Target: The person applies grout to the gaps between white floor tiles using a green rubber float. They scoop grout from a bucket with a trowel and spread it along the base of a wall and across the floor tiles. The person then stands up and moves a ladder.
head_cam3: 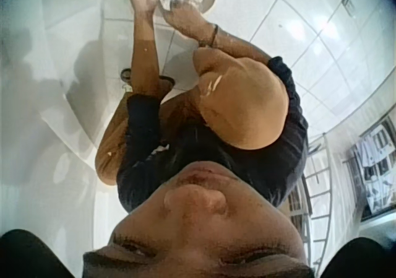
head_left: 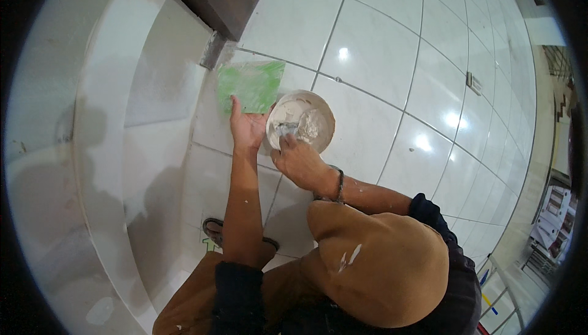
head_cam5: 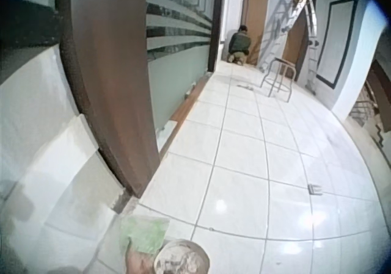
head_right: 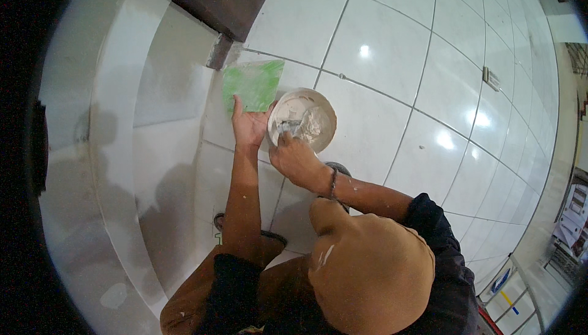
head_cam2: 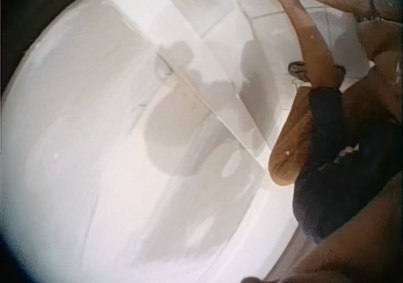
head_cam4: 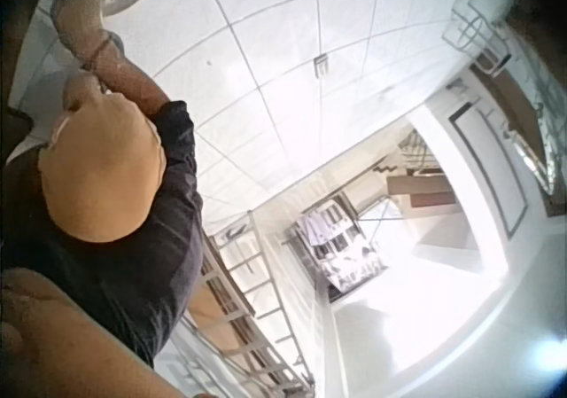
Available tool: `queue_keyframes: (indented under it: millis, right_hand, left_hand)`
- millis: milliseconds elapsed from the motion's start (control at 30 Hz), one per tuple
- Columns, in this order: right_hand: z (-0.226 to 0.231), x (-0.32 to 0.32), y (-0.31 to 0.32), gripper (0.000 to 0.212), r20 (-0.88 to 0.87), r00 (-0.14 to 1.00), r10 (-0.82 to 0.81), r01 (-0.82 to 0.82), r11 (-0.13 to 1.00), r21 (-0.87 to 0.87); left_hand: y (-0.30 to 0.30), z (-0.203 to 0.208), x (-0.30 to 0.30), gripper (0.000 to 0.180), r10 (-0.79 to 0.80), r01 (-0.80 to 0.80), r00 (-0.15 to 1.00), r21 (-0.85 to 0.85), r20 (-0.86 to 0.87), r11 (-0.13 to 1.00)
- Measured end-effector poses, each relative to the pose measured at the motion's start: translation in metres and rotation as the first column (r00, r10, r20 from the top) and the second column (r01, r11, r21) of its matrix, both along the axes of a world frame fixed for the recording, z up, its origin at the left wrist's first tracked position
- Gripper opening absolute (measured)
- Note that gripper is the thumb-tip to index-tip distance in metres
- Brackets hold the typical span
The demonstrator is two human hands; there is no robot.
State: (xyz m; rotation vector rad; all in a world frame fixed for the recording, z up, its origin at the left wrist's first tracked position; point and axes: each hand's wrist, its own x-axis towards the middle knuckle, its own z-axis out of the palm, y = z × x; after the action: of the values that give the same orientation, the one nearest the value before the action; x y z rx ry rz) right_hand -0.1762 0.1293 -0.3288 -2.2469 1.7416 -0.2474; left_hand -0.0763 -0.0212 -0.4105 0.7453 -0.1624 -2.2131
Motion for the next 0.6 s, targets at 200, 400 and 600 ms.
queue_keyframes:
  millis: [200, 400, 600]
  right_hand:
    - [0.004, -0.009, 0.053, 0.015, -0.019, 0.968, 0.250, -0.244, 0.956, 0.161]
    - [0.015, -0.030, 0.073, 0.014, 0.067, 0.967, 0.244, -0.251, 0.960, 0.128]
    - [0.044, -0.047, 0.045, 0.022, 0.008, 1.000, -0.017, 0.015, 0.987, 0.163]
  left_hand:
    - [0.031, 0.006, -0.037, 0.067, -0.062, 0.059, 0.993, 0.030, 0.103, 0.998]
    - [0.037, -0.003, -0.045, 0.062, -0.138, 0.143, 0.988, -0.055, 0.074, 0.988]
    - [0.014, 0.021, -0.029, 0.063, -0.200, 0.205, 0.969, -0.020, 0.144, 0.979]
